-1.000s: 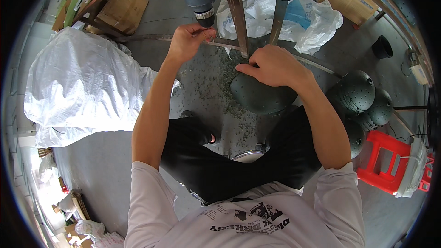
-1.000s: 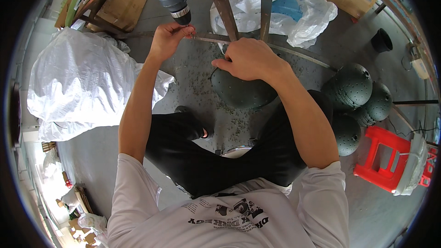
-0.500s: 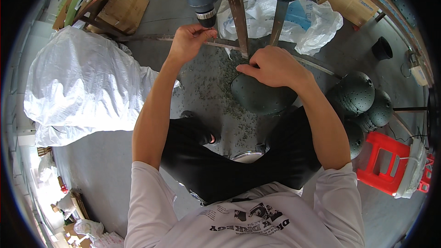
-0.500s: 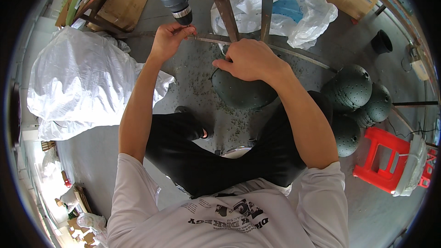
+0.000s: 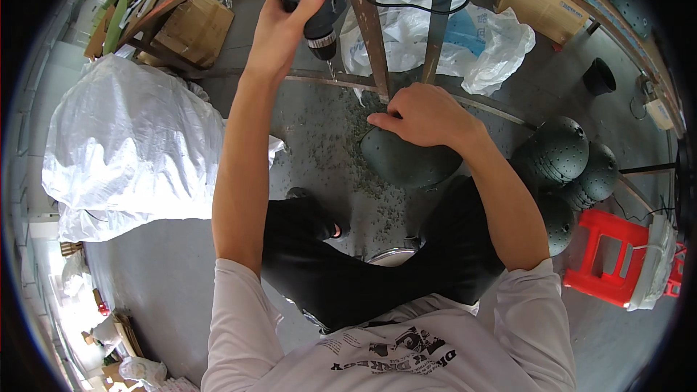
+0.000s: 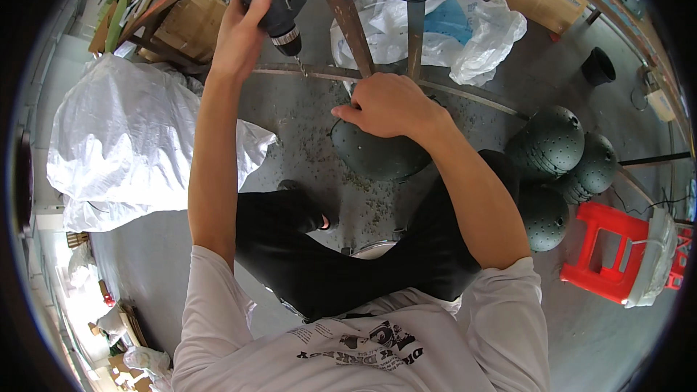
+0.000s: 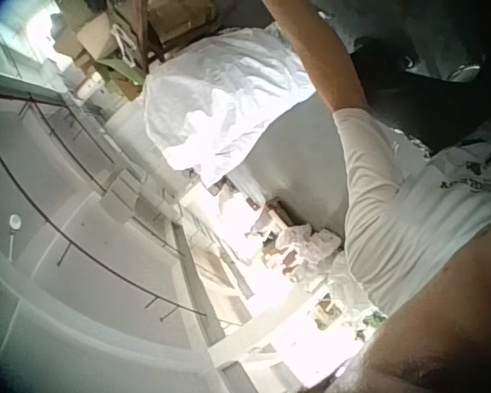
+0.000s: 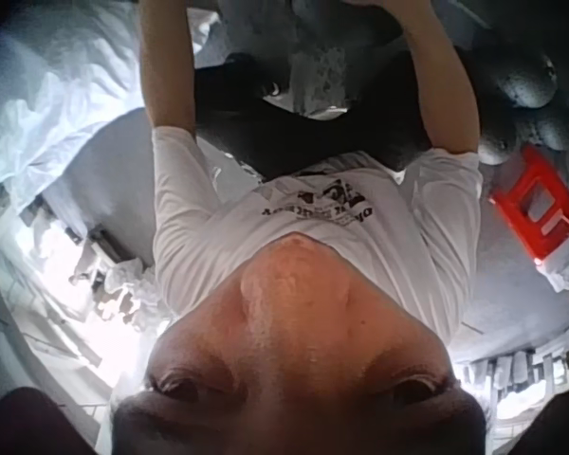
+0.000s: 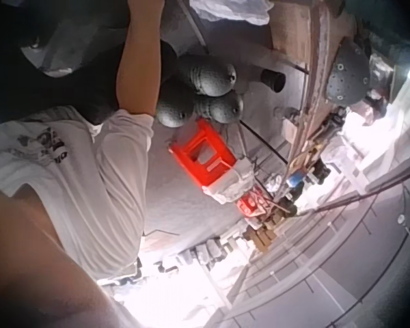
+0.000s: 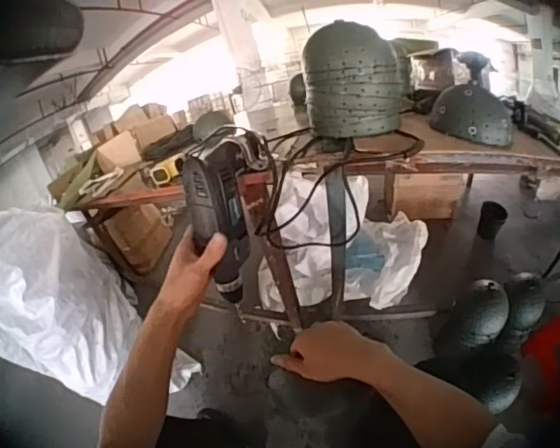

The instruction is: Drilling holes and cleaning debris from green plastic helmets using an electric drill and a screwdriver.

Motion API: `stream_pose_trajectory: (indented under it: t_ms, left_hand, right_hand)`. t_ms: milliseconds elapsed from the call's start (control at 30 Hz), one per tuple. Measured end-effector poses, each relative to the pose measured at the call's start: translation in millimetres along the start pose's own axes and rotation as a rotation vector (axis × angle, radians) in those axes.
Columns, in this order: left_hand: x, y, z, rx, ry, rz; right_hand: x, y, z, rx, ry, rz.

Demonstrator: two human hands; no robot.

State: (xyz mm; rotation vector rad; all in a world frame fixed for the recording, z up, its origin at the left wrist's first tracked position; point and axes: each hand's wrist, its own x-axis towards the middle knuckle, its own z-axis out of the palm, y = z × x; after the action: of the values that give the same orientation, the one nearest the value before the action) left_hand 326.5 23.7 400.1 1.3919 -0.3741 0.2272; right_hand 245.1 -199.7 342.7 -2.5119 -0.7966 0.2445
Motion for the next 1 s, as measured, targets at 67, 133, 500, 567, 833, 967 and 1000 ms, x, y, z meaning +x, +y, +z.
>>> stream_pose_trajectory:
  t_ms: [67,133,500,567,833,967,1000]
  left_hand:
    - [10.4,-0.3,11.9,0.337,0.144,0.049]
    - [11.3,-6.6,15.8,0.328,0.170,0.060]
    - [10.7,-5.3,20.9,0.335,0.219,0.046]
    - [10.4,-3.9,21.3,0.334,0.222,-0.022]
    - [10.0,-3.9,25.0,0.357,0.210,0.049]
    - [9.7,-3.1,24.2,0.314,0.218,0.011]
    - [10.2,-3.6,23.4,0.317,0.217,0.014]
  right_hand:
    - [1.1,-4.0,-1.8,0.007,-0.039,0.016]
    - [0.2,-3.3,-2.1,0.002,-0.038,0.005]
    - [-2.1,-4.1,-8.3,0.018,-0.061,0.015]
    - [-1.7,-3.4,-7.3,0.012,-0.074,0.005]
    - [-4.1,3.1,-0.8,0.034,0.016,-0.061]
    - [-6.6,0.1,-5.9,0.042,-0.001,-0.066]
    - [-6.6,0.7,-5.4,0.043,0.003,-0.068]
